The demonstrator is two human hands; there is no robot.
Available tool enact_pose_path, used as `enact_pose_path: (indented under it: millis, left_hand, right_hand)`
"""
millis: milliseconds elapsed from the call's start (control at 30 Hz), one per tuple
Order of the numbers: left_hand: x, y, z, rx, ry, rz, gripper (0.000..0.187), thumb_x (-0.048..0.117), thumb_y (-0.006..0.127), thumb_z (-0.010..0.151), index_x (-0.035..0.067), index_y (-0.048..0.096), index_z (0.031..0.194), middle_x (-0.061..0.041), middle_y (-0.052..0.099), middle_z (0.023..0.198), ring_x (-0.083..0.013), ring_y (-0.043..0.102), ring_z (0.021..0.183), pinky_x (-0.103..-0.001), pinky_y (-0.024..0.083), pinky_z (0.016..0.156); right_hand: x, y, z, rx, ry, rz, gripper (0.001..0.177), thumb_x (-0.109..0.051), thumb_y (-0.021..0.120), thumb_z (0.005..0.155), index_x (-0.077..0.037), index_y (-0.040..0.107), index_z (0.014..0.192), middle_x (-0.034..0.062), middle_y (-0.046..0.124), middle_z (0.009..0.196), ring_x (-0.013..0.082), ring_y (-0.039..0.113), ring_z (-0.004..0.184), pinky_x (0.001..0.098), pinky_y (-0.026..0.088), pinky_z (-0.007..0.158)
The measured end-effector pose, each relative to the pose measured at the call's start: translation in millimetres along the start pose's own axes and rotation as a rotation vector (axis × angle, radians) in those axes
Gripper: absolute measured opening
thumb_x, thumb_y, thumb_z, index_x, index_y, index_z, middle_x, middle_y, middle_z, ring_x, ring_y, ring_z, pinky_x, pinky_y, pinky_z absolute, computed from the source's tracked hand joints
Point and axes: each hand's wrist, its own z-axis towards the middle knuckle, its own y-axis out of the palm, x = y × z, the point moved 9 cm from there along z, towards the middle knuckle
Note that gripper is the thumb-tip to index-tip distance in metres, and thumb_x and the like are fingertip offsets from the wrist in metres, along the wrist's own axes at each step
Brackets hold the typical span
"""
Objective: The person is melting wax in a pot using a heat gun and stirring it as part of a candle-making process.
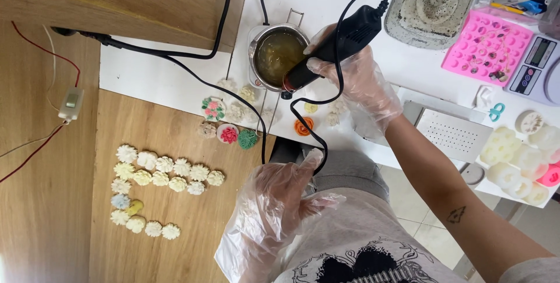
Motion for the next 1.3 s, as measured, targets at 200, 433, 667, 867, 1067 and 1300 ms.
enact_pose_path:
  millis: [200,433,667,867,1067,1300]
  left_hand:
    - [3.3,-4.6,-1.9,0.013,0.01,0.0,0.069,0.061,0.068,0.091,0.005,0.066,0.13,-0.005,0.064,0.079,-0.0249,0.067,0.077,-0.039,0.054,0.076]
    - [1.5,-0.6,-6.0,0.002,-0.037,0.002,0.067,0.06,0.07,0.085,0.008,0.068,0.127,-0.005,0.062,0.075,-0.0259,0.065,0.071,-0.041,0.052,0.071]
    - [6.0,-1.7,-10.4,0.012,0.01,0.033,0.066,0.057,0.072,0.086,0.006,0.067,0.128,-0.006,0.063,0.078,-0.028,0.066,0.075,-0.043,0.052,0.073]
    - [6.2,4.4,-16.2,0.044,0.018,0.068,0.06,0.054,0.075,0.085,0.009,0.068,0.125,-0.004,0.063,0.078,-0.0264,0.067,0.077,-0.042,0.052,0.072]
    - [-2.0,8.1,-19.0,-0.013,0.017,0.07,0.059,0.05,0.073,0.083,0.01,0.071,0.126,-0.004,0.059,0.073,-0.025,0.06,0.065,-0.041,0.049,0.065]
    - [10.6,4.8,-12.7,0.04,-0.027,0.035,0.058,0.056,0.072,0.087,0.011,0.071,0.123,-0.004,0.06,0.068,-0.0226,0.062,0.06,-0.04,0.051,0.059]
  right_hand:
    - [-7.4,6.9,-3.1,-0.011,-0.079,-0.092,0.026,-0.017,0.084,0.092,-0.006,0.067,0.108,0.0039,0.072,0.103,0.0166,0.071,0.099,0.0347,0.061,0.091]
    - [-3.1,2.2,-8.3,0.05,-0.006,0.024,0.03,-0.018,0.084,0.089,-0.008,0.064,0.11,0.0028,0.074,0.105,0.015,0.073,0.102,0.0326,0.064,0.09]
    - [11.5,-34.8,-44.7,0.213,-0.108,0.005,0.04,-0.011,0.083,0.096,-0.007,0.054,0.124,0.0078,0.069,0.114,0.0188,0.071,0.111,0.0353,0.065,0.098]
    - [48.5,-61.1,-80.0,0.508,-0.028,0.27,0.04,-0.002,0.074,0.095,-0.008,0.05,0.126,0.0107,0.069,0.114,0.017,0.071,0.103,0.0304,0.06,0.082]
    - [63.7,-84.0,-94.5,0.644,-0.023,0.306,0.031,-0.002,0.071,0.099,-0.006,0.053,0.124,0.0136,0.072,0.114,0.0135,0.065,0.087,0.0268,0.055,0.07]
    - [3.5,-76.3,-50.3,0.511,-0.15,0.085,0.031,-0.004,0.075,0.098,-0.006,0.056,0.122,0.009,0.071,0.111,0.0116,0.065,0.084,0.0266,0.056,0.069]
